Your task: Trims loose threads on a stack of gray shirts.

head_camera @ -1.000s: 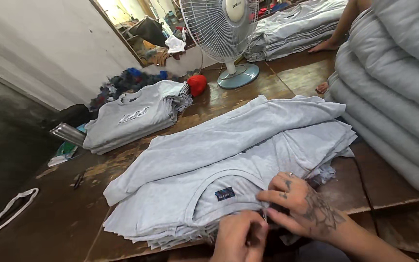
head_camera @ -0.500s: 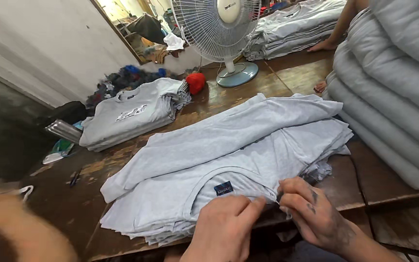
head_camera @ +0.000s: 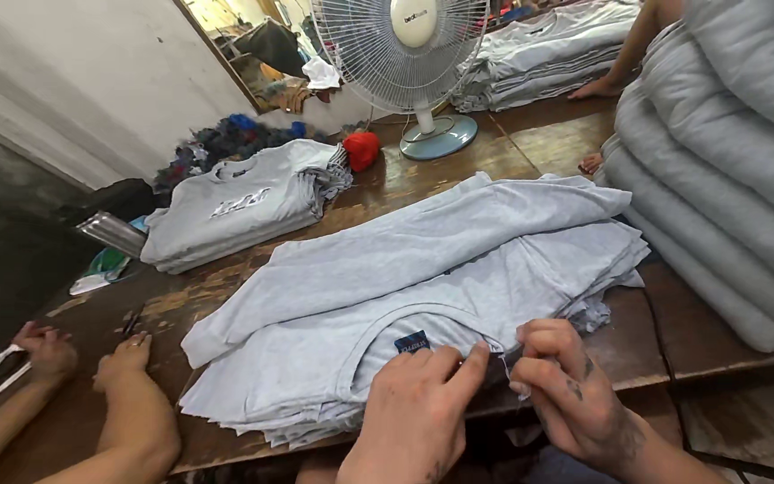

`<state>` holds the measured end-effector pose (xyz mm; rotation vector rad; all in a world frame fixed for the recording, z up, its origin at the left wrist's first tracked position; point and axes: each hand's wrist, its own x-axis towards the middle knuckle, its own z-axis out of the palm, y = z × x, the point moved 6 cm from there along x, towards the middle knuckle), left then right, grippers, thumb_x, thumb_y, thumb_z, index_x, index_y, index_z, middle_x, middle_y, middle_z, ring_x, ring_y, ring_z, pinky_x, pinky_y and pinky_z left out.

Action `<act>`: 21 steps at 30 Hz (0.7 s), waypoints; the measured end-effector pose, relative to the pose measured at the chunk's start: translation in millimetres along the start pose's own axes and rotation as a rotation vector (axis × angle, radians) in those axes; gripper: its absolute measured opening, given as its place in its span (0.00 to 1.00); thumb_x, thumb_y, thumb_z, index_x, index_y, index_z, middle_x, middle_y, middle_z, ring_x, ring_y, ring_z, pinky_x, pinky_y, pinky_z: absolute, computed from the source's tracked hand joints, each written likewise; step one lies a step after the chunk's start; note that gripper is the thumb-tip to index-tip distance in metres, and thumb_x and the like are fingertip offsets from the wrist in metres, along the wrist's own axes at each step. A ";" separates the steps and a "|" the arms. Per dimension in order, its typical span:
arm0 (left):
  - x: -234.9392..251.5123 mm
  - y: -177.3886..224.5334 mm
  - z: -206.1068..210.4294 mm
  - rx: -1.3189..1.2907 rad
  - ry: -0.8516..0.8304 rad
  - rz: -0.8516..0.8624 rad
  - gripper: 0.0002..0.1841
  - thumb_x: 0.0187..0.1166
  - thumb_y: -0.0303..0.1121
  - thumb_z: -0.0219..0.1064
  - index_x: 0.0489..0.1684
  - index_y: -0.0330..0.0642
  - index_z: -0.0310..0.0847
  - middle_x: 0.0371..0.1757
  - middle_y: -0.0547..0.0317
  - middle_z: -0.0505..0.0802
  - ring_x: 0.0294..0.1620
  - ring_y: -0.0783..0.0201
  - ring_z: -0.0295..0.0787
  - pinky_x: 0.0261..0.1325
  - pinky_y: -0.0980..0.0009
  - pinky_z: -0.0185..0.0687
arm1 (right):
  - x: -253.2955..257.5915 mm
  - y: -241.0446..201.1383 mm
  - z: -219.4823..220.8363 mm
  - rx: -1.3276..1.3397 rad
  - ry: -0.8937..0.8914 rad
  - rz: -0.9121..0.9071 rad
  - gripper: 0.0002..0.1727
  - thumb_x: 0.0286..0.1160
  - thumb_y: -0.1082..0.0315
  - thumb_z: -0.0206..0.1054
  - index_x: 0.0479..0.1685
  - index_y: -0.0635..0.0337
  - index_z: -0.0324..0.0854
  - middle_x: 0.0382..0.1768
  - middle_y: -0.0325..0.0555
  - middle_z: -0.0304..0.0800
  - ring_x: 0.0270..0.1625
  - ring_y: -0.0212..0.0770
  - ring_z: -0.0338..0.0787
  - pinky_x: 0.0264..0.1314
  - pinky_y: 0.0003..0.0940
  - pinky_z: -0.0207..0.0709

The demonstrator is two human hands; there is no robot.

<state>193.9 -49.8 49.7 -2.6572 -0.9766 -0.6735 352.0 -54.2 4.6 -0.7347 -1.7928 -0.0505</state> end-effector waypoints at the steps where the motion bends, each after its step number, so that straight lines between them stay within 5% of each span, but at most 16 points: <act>1: -1.1 -0.8 1.0 -0.005 -0.003 0.000 0.20 0.70 0.29 0.60 0.58 0.48 0.91 0.35 0.58 0.93 0.27 0.57 0.89 0.23 0.63 0.79 | -0.4 -2.8 1.9 -0.007 0.005 -0.013 0.11 0.91 0.57 0.51 0.42 0.50 0.73 0.46 0.41 0.74 0.60 0.37 0.79 0.70 0.27 0.74; 9: -13.0 -11.1 1.5 -0.072 0.040 -0.016 0.19 0.73 0.31 0.58 0.57 0.48 0.92 0.35 0.58 0.93 0.28 0.59 0.90 0.23 0.63 0.79 | -6.1 -22.6 12.2 0.035 -0.029 -0.081 0.07 0.88 0.56 0.56 0.41 0.45 0.73 0.46 0.37 0.71 0.60 0.35 0.75 0.73 0.26 0.67; 12: -25.0 -35.9 -16.4 -0.194 0.107 -0.191 0.18 0.83 0.40 0.59 0.63 0.43 0.87 0.39 0.54 0.92 0.32 0.61 0.90 0.28 0.63 0.85 | -13.5 -46.7 29.4 0.146 -0.298 -0.044 0.08 0.87 0.57 0.63 0.49 0.47 0.85 0.45 0.41 0.88 0.58 0.38 0.86 0.70 0.30 0.77; 14: -39.6 -64.9 -38.3 -0.278 0.224 -0.364 0.21 0.85 0.43 0.59 0.68 0.39 0.81 0.37 0.56 0.88 0.28 0.69 0.82 0.29 0.72 0.80 | -12.6 -61.8 41.7 0.164 -0.508 -0.098 0.12 0.85 0.67 0.63 0.60 0.53 0.87 0.38 0.46 0.94 0.45 0.44 0.93 0.57 0.36 0.84; 17: -66.8 -104.6 -55.0 -0.330 0.339 -0.646 0.19 0.90 0.41 0.53 0.64 0.34 0.78 0.25 0.68 0.81 0.19 0.79 0.71 0.22 0.79 0.71 | -1.8 -64.7 53.0 0.194 -0.559 -0.259 0.14 0.85 0.66 0.59 0.31 0.55 0.88 0.17 0.41 0.85 0.25 0.42 0.86 0.51 0.36 0.81; 19: -79.5 -112.9 -45.8 -0.335 0.181 -0.783 0.22 0.91 0.46 0.51 0.51 0.34 0.83 0.21 0.65 0.80 0.16 0.73 0.73 0.20 0.71 0.72 | 13.8 -63.6 61.7 0.189 -0.449 -0.311 0.24 0.90 0.56 0.56 0.19 0.52 0.80 0.13 0.38 0.77 0.23 0.41 0.82 0.58 0.34 0.78; 21: -84.7 -108.7 -27.7 -0.271 -0.083 -0.824 0.27 0.85 0.55 0.57 0.32 0.37 0.84 0.17 0.59 0.82 0.17 0.61 0.79 0.22 0.57 0.75 | 27.0 -60.2 77.2 0.189 -0.297 -0.319 0.25 0.91 0.53 0.55 0.20 0.51 0.77 0.15 0.39 0.74 0.27 0.41 0.81 0.61 0.34 0.76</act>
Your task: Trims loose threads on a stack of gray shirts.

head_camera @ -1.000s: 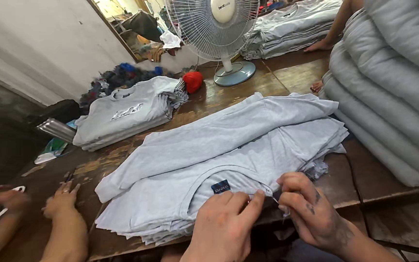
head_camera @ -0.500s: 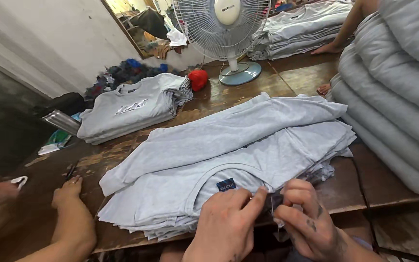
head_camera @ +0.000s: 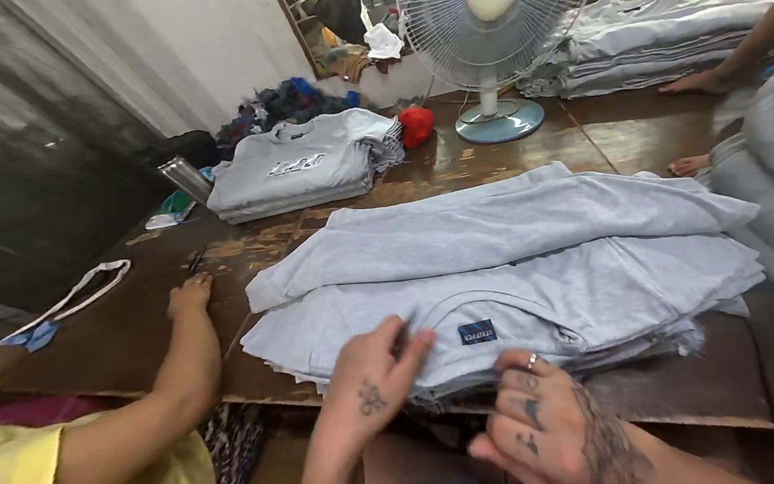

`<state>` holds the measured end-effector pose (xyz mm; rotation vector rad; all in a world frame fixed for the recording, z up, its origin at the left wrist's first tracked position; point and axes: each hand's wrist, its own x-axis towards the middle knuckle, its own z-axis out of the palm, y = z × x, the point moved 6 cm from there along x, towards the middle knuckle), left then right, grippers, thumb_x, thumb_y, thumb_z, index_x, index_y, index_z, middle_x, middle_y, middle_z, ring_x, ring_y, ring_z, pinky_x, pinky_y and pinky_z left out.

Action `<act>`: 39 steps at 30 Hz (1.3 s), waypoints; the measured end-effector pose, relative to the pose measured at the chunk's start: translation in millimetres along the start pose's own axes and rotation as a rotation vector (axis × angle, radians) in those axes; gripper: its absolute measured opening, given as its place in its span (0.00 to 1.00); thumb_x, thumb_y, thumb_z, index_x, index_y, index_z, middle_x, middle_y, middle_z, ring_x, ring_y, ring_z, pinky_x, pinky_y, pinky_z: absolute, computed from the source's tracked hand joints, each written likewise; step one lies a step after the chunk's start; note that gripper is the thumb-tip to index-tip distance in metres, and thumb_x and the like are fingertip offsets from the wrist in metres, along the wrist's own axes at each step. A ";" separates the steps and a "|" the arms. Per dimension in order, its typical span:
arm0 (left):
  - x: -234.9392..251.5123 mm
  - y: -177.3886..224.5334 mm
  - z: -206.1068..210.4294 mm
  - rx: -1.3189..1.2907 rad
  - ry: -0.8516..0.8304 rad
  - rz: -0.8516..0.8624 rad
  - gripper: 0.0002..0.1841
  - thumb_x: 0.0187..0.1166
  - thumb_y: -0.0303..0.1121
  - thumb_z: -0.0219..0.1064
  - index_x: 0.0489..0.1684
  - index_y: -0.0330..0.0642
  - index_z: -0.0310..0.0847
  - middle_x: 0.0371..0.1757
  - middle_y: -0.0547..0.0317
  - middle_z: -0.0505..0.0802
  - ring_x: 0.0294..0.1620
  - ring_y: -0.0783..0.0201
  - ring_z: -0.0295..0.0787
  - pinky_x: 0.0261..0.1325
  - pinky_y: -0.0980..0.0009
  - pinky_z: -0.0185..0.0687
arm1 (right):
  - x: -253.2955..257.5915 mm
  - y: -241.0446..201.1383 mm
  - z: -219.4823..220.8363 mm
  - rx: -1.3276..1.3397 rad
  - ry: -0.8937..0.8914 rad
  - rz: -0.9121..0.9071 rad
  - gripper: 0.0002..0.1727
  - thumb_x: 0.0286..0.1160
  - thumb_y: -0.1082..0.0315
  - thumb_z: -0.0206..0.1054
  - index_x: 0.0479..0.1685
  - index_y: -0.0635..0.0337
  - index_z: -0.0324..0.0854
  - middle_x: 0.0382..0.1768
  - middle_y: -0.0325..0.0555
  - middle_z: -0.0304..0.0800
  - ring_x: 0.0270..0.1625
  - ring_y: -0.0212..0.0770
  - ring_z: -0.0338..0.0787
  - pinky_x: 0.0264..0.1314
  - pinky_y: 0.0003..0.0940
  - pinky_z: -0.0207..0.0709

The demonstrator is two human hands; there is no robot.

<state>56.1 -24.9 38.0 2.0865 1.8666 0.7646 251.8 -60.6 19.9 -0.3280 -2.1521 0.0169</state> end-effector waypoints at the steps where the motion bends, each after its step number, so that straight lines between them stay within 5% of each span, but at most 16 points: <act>1: -1.7 -1.5 8.3 0.051 -0.079 -0.035 0.26 0.80 0.55 0.61 0.27 0.38 0.84 0.15 0.57 0.81 0.17 0.57 0.79 0.22 0.52 0.74 | 5.7 5.8 7.2 -0.001 0.053 0.005 0.23 0.90 0.54 0.57 0.22 0.52 0.78 0.20 0.40 0.77 0.32 0.42 0.83 0.61 0.35 0.78; 4: -6.2 -6.4 9.9 0.070 -0.041 -0.033 0.15 0.73 0.41 0.60 0.19 0.43 0.80 0.12 0.63 0.75 0.14 0.63 0.73 0.18 0.60 0.67 | 9.0 21.1 35.3 -0.007 0.013 0.021 0.15 0.84 0.58 0.60 0.31 0.52 0.86 0.49 0.46 0.95 0.58 0.47 0.91 0.66 0.39 0.81; 6: -12.3 -11.8 1.0 -0.089 0.132 0.014 0.12 0.72 0.36 0.60 0.19 0.44 0.80 0.12 0.70 0.75 0.13 0.76 0.70 0.17 0.75 0.64 | 1.0 22.5 46.1 -0.045 -0.022 -0.032 0.17 0.84 0.57 0.59 0.27 0.50 0.85 0.53 0.44 0.96 0.61 0.46 0.91 0.68 0.41 0.79; 8: -22.4 -17.9 -7.9 -0.407 0.318 0.056 0.09 0.74 0.30 0.63 0.22 0.46 0.79 0.15 0.78 0.78 0.15 0.85 0.73 0.18 0.85 0.71 | -2.5 23.9 44.3 -0.020 -0.014 -0.040 0.20 0.85 0.56 0.58 0.22 0.50 0.82 0.48 0.42 0.97 0.58 0.44 0.91 0.68 0.39 0.78; 10: -32.9 -23.7 -6.0 -0.704 0.400 0.076 0.08 0.77 0.31 0.66 0.26 0.54 0.81 0.19 0.81 0.86 0.16 0.85 0.80 0.18 0.85 0.79 | 3.9 26.8 39.8 0.012 0.010 0.012 0.22 0.85 0.53 0.56 0.22 0.52 0.80 0.34 0.42 0.94 0.47 0.44 0.91 0.57 0.37 0.80; 13: -37.4 -29.9 9.2 -0.995 0.350 0.177 0.05 0.79 0.37 0.71 0.32 0.57 0.86 0.24 0.78 0.89 0.18 0.82 0.85 0.20 0.83 0.84 | 27.5 29.2 45.2 -0.058 -0.032 0.143 0.33 0.86 0.37 0.49 0.30 0.55 0.83 0.18 0.40 0.81 0.25 0.43 0.83 0.29 0.37 0.76; 15: -37.2 -34.2 15.3 -1.066 0.293 0.221 0.04 0.80 0.37 0.71 0.33 0.55 0.87 0.25 0.75 0.91 0.19 0.80 0.87 0.22 0.82 0.85 | 40.4 28.1 58.1 -0.046 -0.085 0.143 0.28 0.86 0.43 0.53 0.37 0.57 0.86 0.17 0.41 0.82 0.21 0.44 0.85 0.23 0.38 0.77; 19: -34.3 -43.9 18.0 -1.136 0.238 0.258 0.03 0.81 0.36 0.70 0.37 0.55 0.88 0.27 0.75 0.93 0.22 0.80 0.89 0.24 0.83 0.86 | 38.5 34.2 57.2 0.225 -0.024 0.132 0.15 0.83 0.67 0.56 0.32 0.60 0.85 0.22 0.45 0.87 0.27 0.42 0.88 0.31 0.34 0.81; 25: -35.0 -49.0 22.8 -1.162 0.116 0.277 0.04 0.81 0.36 0.70 0.36 0.53 0.88 0.29 0.75 0.93 0.25 0.81 0.89 0.27 0.83 0.87 | 35.1 32.5 62.4 0.210 -0.131 0.215 0.23 0.84 0.48 0.60 0.42 0.60 0.87 0.21 0.42 0.85 0.22 0.40 0.86 0.25 0.35 0.79; 28: -33.7 -50.0 22.2 -1.151 0.100 0.280 0.04 0.81 0.36 0.70 0.35 0.52 0.87 0.28 0.75 0.92 0.23 0.81 0.89 0.26 0.83 0.87 | 35.3 31.5 63.7 0.200 -0.064 0.159 0.14 0.83 0.63 0.58 0.34 0.59 0.85 0.19 0.44 0.84 0.23 0.42 0.85 0.25 0.35 0.78; 31: -33.1 -50.3 21.2 -1.153 0.132 0.272 0.04 0.80 0.35 0.71 0.35 0.52 0.88 0.29 0.76 0.92 0.25 0.81 0.89 0.27 0.83 0.88 | 28.3 32.8 56.1 0.251 -0.022 0.174 0.17 0.87 0.64 0.52 0.33 0.59 0.83 0.22 0.44 0.83 0.26 0.40 0.83 0.30 0.32 0.76; 35: -31.9 -49.4 21.3 -1.126 0.096 0.290 0.05 0.80 0.36 0.71 0.33 0.53 0.88 0.29 0.76 0.92 0.25 0.82 0.88 0.29 0.84 0.86 | 37.4 28.9 60.1 0.218 -0.135 0.268 0.28 0.82 0.43 0.59 0.46 0.64 0.85 0.21 0.42 0.84 0.23 0.41 0.85 0.26 0.37 0.79; 39: -30.9 -48.7 22.7 -1.118 0.053 0.296 0.06 0.81 0.37 0.71 0.33 0.53 0.87 0.27 0.75 0.92 0.23 0.81 0.88 0.27 0.83 0.86 | 39.9 26.4 65.1 0.128 -0.134 0.186 0.12 0.77 0.64 0.62 0.33 0.61 0.87 0.19 0.46 0.86 0.23 0.47 0.87 0.25 0.40 0.79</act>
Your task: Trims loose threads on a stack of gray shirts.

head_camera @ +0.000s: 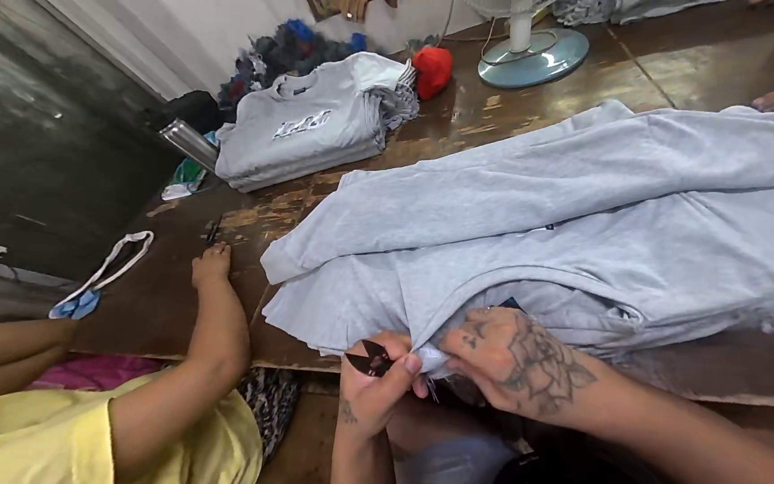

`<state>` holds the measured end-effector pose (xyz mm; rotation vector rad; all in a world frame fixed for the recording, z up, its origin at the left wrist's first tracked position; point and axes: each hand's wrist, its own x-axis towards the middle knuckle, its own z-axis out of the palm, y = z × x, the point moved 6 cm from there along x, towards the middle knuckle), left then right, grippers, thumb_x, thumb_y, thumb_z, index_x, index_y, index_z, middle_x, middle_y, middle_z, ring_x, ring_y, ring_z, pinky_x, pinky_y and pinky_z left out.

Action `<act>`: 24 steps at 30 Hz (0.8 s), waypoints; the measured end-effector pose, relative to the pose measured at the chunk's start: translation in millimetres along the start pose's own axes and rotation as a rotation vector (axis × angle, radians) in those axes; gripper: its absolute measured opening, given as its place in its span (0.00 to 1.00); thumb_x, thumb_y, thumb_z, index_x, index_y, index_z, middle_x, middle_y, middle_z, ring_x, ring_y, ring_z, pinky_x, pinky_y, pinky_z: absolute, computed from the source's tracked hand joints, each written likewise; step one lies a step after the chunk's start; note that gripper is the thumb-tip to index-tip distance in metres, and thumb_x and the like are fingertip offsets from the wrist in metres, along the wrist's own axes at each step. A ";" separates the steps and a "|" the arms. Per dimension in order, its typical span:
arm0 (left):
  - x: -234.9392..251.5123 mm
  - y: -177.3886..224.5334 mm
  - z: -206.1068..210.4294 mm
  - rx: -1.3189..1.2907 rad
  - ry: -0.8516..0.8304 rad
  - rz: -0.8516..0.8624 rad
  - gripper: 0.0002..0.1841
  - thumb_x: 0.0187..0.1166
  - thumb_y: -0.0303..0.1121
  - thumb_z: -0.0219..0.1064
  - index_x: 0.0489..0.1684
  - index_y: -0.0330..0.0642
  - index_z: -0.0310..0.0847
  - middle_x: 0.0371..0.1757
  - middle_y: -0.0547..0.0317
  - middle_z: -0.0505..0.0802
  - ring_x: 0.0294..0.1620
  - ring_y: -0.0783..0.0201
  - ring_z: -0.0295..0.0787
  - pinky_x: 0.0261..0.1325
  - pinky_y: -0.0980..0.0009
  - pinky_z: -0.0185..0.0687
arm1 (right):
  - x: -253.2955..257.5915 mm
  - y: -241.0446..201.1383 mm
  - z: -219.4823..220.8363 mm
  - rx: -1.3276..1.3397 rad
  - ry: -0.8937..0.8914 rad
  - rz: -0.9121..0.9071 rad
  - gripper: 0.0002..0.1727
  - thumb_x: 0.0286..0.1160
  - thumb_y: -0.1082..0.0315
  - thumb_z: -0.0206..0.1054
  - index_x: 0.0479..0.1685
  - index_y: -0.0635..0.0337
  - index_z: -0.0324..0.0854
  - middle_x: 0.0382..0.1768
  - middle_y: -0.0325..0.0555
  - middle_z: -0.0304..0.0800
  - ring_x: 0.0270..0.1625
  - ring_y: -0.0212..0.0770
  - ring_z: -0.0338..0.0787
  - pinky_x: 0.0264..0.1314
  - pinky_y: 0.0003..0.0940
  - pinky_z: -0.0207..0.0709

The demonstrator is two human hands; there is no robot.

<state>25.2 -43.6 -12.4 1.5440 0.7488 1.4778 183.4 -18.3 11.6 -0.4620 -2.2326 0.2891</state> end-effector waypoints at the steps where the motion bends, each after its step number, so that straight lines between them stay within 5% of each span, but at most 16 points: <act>1: 0.3 0.4 0.9 0.007 -0.004 -0.001 0.06 0.81 0.37 0.70 0.32 0.53 0.87 0.27 0.76 0.91 0.23 0.81 0.88 0.27 0.83 0.86 | -1.6 2.1 -1.9 0.027 0.001 -0.014 0.11 0.77 0.66 0.61 0.32 0.61 0.87 0.20 0.46 0.86 0.23 0.46 0.87 0.26 0.39 0.79; 8: 4.2 7.8 0.4 0.159 -0.029 -0.041 0.07 0.81 0.38 0.69 0.31 0.55 0.85 0.26 0.79 0.90 0.25 0.83 0.88 0.28 0.84 0.86 | -7.4 10.8 -6.7 0.124 0.073 0.006 0.15 0.84 0.67 0.57 0.31 0.61 0.85 0.19 0.44 0.85 0.23 0.40 0.86 0.27 0.32 0.78; 11: 9.1 21.1 2.0 0.600 -0.085 -0.069 0.10 0.80 0.35 0.65 0.27 0.44 0.78 0.21 0.73 0.81 0.22 0.86 0.74 0.26 0.89 0.70 | -6.3 9.8 -5.5 0.111 0.044 0.028 0.13 0.83 0.69 0.56 0.33 0.61 0.84 0.21 0.44 0.85 0.24 0.41 0.87 0.27 0.33 0.79; 13: 13.4 37.3 9.5 1.077 -0.183 -0.081 0.11 0.76 0.37 0.63 0.45 0.38 0.83 0.27 0.60 0.85 0.22 0.71 0.78 0.23 0.73 0.74 | -4.9 11.1 -7.4 0.144 0.012 0.059 0.11 0.83 0.71 0.55 0.37 0.62 0.82 0.23 0.44 0.86 0.26 0.40 0.88 0.28 0.33 0.81; 15: 16.0 52.6 16.8 1.308 -0.263 -0.081 0.22 0.78 0.43 0.61 0.65 0.40 0.81 0.37 0.55 0.90 0.26 0.60 0.85 0.23 0.59 0.79 | -4.0 12.2 -9.0 0.189 -0.005 0.084 0.11 0.85 0.71 0.53 0.40 0.63 0.80 0.24 0.44 0.85 0.26 0.39 0.87 0.28 0.32 0.80; 16: 17.7 59.9 19.0 1.366 -0.298 -0.056 0.23 0.81 0.45 0.58 0.67 0.41 0.81 0.39 0.54 0.90 0.28 0.57 0.86 0.23 0.57 0.79 | -3.9 12.1 -9.3 0.196 -0.003 0.084 0.11 0.86 0.71 0.52 0.40 0.63 0.79 0.24 0.44 0.85 0.25 0.38 0.87 0.28 0.31 0.80; 24: 32.0 79.5 52.3 1.598 -0.594 0.081 0.17 0.77 0.35 0.57 0.52 0.48 0.93 0.27 0.56 0.87 0.21 0.52 0.86 0.16 0.56 0.75 | -7.6 10.9 -11.1 0.185 0.048 0.083 0.14 0.88 0.68 0.51 0.39 0.63 0.80 0.22 0.43 0.83 0.25 0.38 0.85 0.28 0.31 0.78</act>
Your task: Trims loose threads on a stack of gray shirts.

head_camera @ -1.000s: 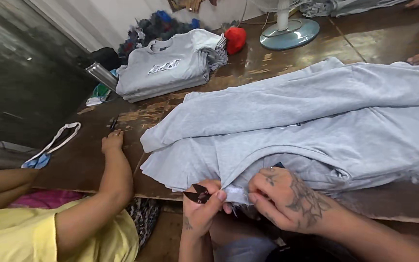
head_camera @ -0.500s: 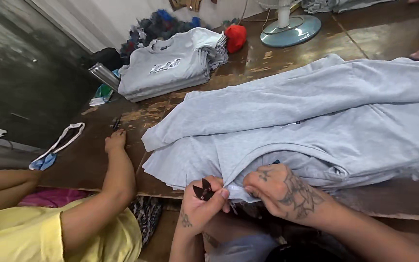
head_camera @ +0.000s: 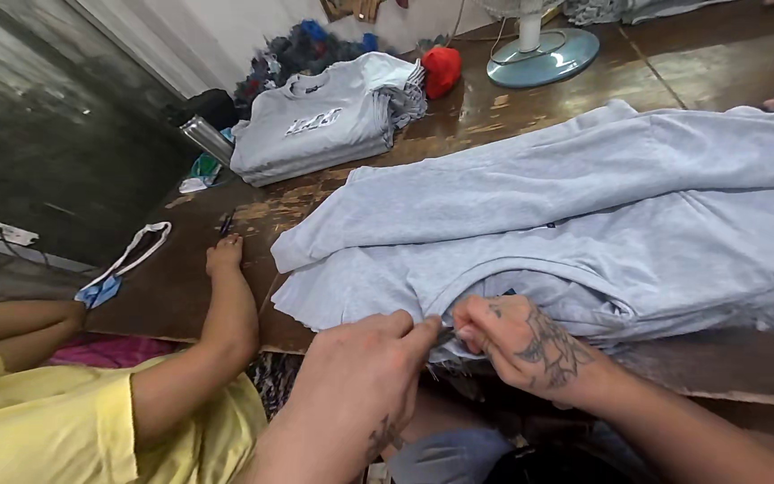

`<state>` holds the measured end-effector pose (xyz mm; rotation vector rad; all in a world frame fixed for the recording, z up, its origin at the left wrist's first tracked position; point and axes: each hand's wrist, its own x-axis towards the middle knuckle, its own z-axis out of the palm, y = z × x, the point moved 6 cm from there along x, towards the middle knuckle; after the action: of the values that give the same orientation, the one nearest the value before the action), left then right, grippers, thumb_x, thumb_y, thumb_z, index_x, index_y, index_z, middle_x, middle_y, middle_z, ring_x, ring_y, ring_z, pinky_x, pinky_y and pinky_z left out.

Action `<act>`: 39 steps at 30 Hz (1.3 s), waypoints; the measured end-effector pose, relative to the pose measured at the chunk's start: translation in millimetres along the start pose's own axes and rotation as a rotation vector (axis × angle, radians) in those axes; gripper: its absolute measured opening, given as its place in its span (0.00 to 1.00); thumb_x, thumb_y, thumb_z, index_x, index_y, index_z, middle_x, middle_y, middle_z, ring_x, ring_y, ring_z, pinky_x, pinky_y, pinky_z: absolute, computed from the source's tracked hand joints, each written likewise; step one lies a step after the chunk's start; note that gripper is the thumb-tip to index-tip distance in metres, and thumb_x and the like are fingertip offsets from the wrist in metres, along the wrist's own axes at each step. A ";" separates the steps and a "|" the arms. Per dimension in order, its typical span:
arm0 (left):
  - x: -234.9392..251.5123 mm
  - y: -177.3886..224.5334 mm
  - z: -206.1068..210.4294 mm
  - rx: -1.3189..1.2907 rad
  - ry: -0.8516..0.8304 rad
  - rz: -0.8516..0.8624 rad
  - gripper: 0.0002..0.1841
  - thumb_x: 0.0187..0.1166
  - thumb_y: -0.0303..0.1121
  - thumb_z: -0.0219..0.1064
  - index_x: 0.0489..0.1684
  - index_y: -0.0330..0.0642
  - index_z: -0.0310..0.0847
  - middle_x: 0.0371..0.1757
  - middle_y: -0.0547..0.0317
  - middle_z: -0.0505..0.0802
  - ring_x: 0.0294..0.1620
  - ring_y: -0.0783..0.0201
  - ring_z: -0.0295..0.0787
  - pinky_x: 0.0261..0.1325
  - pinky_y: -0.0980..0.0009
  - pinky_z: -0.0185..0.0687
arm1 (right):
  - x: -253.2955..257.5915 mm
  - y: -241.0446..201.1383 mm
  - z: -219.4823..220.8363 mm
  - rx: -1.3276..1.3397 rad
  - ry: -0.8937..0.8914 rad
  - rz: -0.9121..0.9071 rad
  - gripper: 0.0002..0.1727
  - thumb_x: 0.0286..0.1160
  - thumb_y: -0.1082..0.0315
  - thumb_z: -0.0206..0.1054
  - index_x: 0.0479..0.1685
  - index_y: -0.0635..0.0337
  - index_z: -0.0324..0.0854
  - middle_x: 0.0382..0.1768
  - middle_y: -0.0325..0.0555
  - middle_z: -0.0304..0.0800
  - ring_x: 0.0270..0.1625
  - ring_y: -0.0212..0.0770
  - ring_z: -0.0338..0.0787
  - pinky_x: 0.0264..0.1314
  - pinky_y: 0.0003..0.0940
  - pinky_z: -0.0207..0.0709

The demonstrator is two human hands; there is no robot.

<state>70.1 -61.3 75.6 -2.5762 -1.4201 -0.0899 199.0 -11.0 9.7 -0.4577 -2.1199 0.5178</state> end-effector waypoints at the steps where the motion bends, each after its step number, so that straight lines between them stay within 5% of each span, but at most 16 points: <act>1: 1.1 0.2 1.9 0.004 -0.002 0.008 0.16 0.75 0.34 0.58 0.49 0.49 0.94 0.25 0.57 0.87 0.19 0.53 0.86 0.15 0.56 0.75 | -1.8 -0.2 -0.1 0.004 0.006 -0.009 0.14 0.89 0.68 0.51 0.39 0.63 0.80 0.23 0.43 0.84 0.25 0.38 0.86 0.28 0.31 0.79; 3: -1.6 -5.6 1.8 -0.027 0.024 -0.012 0.16 0.76 0.35 0.57 0.48 0.51 0.94 0.25 0.58 0.88 0.20 0.53 0.86 0.15 0.55 0.75 | -7.0 -0.3 -2.0 0.019 0.010 -0.043 0.16 0.90 0.66 0.49 0.39 0.62 0.81 0.23 0.43 0.84 0.27 0.39 0.86 0.31 0.33 0.79; 6: -16.9 -29.9 6.1 -0.199 0.143 -0.124 0.19 0.83 0.42 0.58 0.63 0.46 0.88 0.35 0.56 0.91 0.27 0.57 0.87 0.25 0.57 0.81 | -16.7 -1.1 -6.3 0.063 0.051 -0.095 0.27 0.94 0.52 0.47 0.31 0.60 0.82 0.21 0.45 0.83 0.27 0.42 0.84 0.36 0.36 0.75; 8: -30.3 -48.1 22.6 -0.326 0.217 -0.225 0.23 0.80 0.43 0.62 0.70 0.44 0.83 0.36 0.57 0.90 0.27 0.64 0.82 0.30 0.64 0.80 | -16.5 -2.2 -7.6 0.030 0.081 -0.091 0.29 0.89 0.44 0.52 0.35 0.61 0.82 0.26 0.47 0.85 0.32 0.43 0.86 0.38 0.35 0.79; 11: -41.3 -61.7 53.8 -0.424 0.292 -0.319 0.16 0.77 0.35 0.63 0.56 0.39 0.90 0.34 0.56 0.93 0.28 0.67 0.87 0.35 0.66 0.84 | -5.0 -5.1 -3.3 -0.068 0.051 -0.041 0.19 0.83 0.59 0.60 0.60 0.65 0.84 0.37 0.51 0.91 0.39 0.46 0.92 0.42 0.37 0.86; 14: -49.5 -65.2 66.3 -0.601 0.499 -0.315 0.17 0.91 0.40 0.55 0.41 0.35 0.82 0.32 0.62 0.87 0.33 0.84 0.81 0.41 0.87 0.77 | 4.7 -1.7 -1.4 0.013 -0.012 -0.047 0.22 0.77 0.76 0.55 0.68 0.64 0.83 0.32 0.49 0.90 0.27 0.43 0.87 0.31 0.37 0.83; 16: -52.3 -65.6 72.5 -0.700 0.601 -0.309 0.20 0.92 0.44 0.53 0.39 0.35 0.79 0.30 0.66 0.85 0.34 0.89 0.79 0.42 0.90 0.75 | 4.5 0.1 0.7 0.038 -0.087 -0.065 0.21 0.78 0.74 0.55 0.66 0.59 0.87 0.34 0.48 0.94 0.30 0.43 0.90 0.36 0.38 0.84; 19: -53.7 -65.9 80.2 -0.727 0.625 -0.296 0.20 0.92 0.45 0.54 0.37 0.35 0.79 0.29 0.65 0.84 0.32 0.88 0.78 0.40 0.90 0.74 | 6.0 -2.0 9.2 -0.090 -0.134 -0.067 0.18 0.82 0.59 0.60 0.57 0.55 0.92 0.27 0.47 0.90 0.25 0.45 0.87 0.27 0.40 0.80; 22: -53.3 -64.6 83.4 -0.718 0.602 -0.297 0.21 0.92 0.44 0.54 0.36 0.35 0.80 0.27 0.63 0.84 0.30 0.86 0.78 0.38 0.89 0.73 | 7.6 -6.1 15.1 -0.186 -0.039 -0.127 0.12 0.76 0.67 0.60 0.36 0.58 0.91 0.18 0.46 0.84 0.18 0.45 0.84 0.18 0.39 0.75; 29: -52.4 -64.4 86.0 -0.711 0.604 -0.325 0.20 0.91 0.42 0.55 0.36 0.32 0.82 0.27 0.58 0.85 0.29 0.82 0.78 0.37 0.86 0.74 | -11.3 -8.1 5.5 -0.166 0.119 -0.167 0.15 0.89 0.67 0.50 0.38 0.59 0.83 0.25 0.46 0.87 0.30 0.42 0.87 0.35 0.33 0.79; 31: -52.6 -62.1 84.5 -0.722 0.610 -0.353 0.18 0.89 0.41 0.58 0.42 0.31 0.81 0.28 0.60 0.85 0.29 0.82 0.78 0.36 0.87 0.74 | -13.7 -8.8 5.6 -0.155 0.126 -0.171 0.16 0.90 0.65 0.49 0.39 0.58 0.81 0.25 0.45 0.85 0.28 0.42 0.84 0.34 0.33 0.76; 34: -54.4 -52.3 77.2 -0.672 0.552 -0.403 0.24 0.85 0.46 0.62 0.66 0.32 0.76 0.35 0.59 0.85 0.32 0.78 0.79 0.36 0.82 0.76 | -14.8 -7.9 4.9 -0.133 0.117 -0.175 0.16 0.92 0.63 0.48 0.40 0.58 0.80 0.26 0.45 0.86 0.29 0.41 0.85 0.36 0.33 0.77; 39: -62.5 -39.1 60.6 -0.764 0.624 -0.326 0.20 0.86 0.45 0.61 0.67 0.40 0.75 0.47 0.64 0.87 0.44 0.85 0.81 0.47 0.88 0.77 | -19.0 -7.7 5.2 -0.094 0.101 -0.229 0.28 0.93 0.48 0.50 0.25 0.56 0.77 0.24 0.46 0.85 0.30 0.41 0.85 0.36 0.33 0.76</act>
<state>1.1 -80.6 12.7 -2.3685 -1.7110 -1.5948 204.1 -28.0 -1.9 -0.2817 -2.0714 0.2595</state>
